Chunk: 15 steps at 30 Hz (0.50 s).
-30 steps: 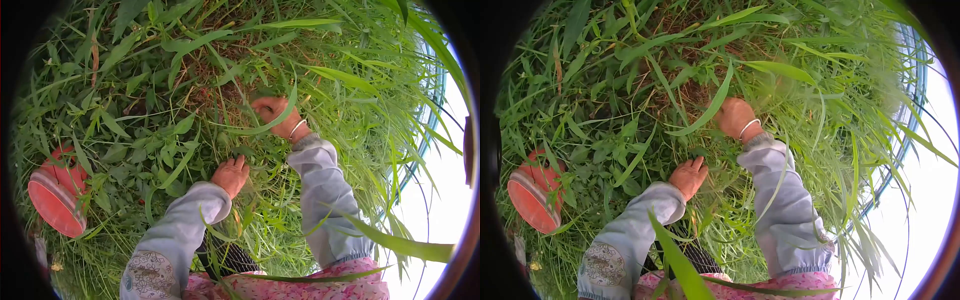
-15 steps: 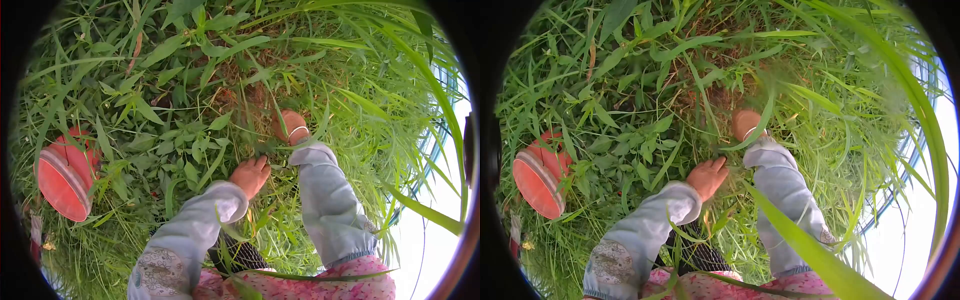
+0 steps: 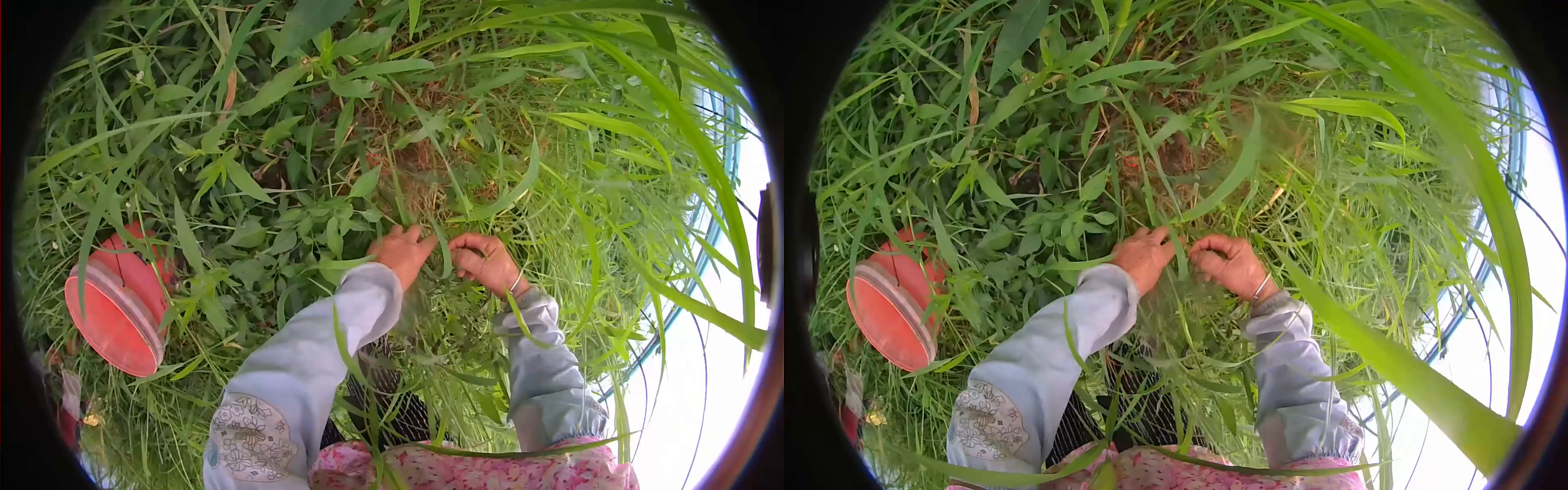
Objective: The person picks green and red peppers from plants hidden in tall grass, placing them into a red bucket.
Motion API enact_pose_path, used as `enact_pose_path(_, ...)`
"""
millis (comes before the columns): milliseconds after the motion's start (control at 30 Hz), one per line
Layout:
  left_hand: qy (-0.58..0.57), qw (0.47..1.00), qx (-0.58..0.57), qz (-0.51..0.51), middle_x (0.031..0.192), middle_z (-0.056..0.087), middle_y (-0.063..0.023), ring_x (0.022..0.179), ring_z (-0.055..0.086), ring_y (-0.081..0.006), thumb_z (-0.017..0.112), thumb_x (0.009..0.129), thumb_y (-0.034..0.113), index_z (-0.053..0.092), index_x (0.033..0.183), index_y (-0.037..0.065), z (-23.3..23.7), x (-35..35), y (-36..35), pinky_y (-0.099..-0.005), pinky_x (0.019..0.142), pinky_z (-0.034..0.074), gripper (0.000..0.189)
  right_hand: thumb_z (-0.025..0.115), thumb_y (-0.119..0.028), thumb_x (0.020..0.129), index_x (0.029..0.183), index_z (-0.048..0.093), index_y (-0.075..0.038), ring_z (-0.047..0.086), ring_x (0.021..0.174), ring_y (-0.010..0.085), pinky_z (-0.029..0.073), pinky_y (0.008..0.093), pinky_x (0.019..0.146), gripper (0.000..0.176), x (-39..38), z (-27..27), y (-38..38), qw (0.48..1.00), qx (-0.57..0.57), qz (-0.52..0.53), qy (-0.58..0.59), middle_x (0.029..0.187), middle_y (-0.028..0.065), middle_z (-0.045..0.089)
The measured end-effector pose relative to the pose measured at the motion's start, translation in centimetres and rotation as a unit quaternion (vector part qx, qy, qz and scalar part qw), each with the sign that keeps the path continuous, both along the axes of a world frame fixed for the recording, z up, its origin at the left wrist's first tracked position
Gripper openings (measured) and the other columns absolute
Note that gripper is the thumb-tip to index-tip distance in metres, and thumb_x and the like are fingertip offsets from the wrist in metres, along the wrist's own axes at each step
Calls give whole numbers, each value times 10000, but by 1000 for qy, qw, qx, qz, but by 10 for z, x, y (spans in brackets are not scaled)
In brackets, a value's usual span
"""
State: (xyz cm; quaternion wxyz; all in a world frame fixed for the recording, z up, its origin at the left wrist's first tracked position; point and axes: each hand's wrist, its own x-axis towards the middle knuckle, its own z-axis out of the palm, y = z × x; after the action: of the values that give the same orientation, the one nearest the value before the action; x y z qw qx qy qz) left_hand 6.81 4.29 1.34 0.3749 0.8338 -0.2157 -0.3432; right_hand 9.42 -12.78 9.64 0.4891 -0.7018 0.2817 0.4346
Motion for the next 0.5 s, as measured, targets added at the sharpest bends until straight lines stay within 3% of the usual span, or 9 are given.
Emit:
enact_pose_path(33,-3,1000,-15,9,1008,512,-99,942,535,-306,507,756,53,546,1081,126,-8,-6,0,-345,799,472,335,628,-202,811,886,607,-59,528,598,55,427,202,519,162,7,5,4,1000,7,6,-4,749,3,594)
enact_pose_path(100,-28,998,-45,41,969,532,-85,911,541,-301,508,742,56,559,1030,114,-13,-21,7,-348,764,474,299,633,-230,820,849,584,-43,547,623,79,455,229,528,196,19,3,10,996,50,-38,-65,750,19,590)
enact_pose_path(167,-95,986,-87,108,900,560,-57,843,540,-292,511,715,56,565,982,107,-17,-36,9,-356,703,470,278,640,-218,805,863,590,-49,575,659,96,466,243,538,185,41,-18,18,995,26,3,-94,745,17,593)
enact_pose_path(200,-75,989,-86,98,950,555,-63,853,537,-295,516,692,19,555,1007,105,-16,-40,10,-359,715,471,329,643,-211,797,870,592,-52,589,677,105,472,251,543,182,53,-31,24,994,15,24,-110,743,16,595)
enact_pose_path(267,-38,993,-83,80,1050,544,-76,875,531,-302,525,647,-54,535,1058,101,-19,-43,12,-365,740,471,439,621,-183,776,966,612,-65,637,761,214,500,308,614,223,72,-72,37,966,-87,175,-172,844,77,645)
enact_pose_path(333,-31,990,-104,96,1044,556,-74,863,535,-300,527,644,-54,540,1045,103,-20,-44,13,-365,740,473,430,577,-202,762,1045,616,-94,625,849,317,499,353,717,305,81,-147,22,872,-277,337,-221,961,151,642)
enact_pose_path(433,-33,981,-132,136,1051,568,-77,860,541,-297,535,661,-20,542,1063,115,-21,-46,13,-363,738,474,424,534,-260,783,1052,618,-66,593,894,377,477,380,800,342,103,-203,20,832,-314,453,-68,1002,216,609)
enact_pose_path(500,-51,981,-119,142,1063,566,-76,872,539,-295,539,668,-2,539,1084,122,-23,-53,13,-365,738,475,434,518,-275,792,1027,625,-52,596,901,366,475,393,805,342,88,-252,12,823,-337,449,-81,981,216,615)
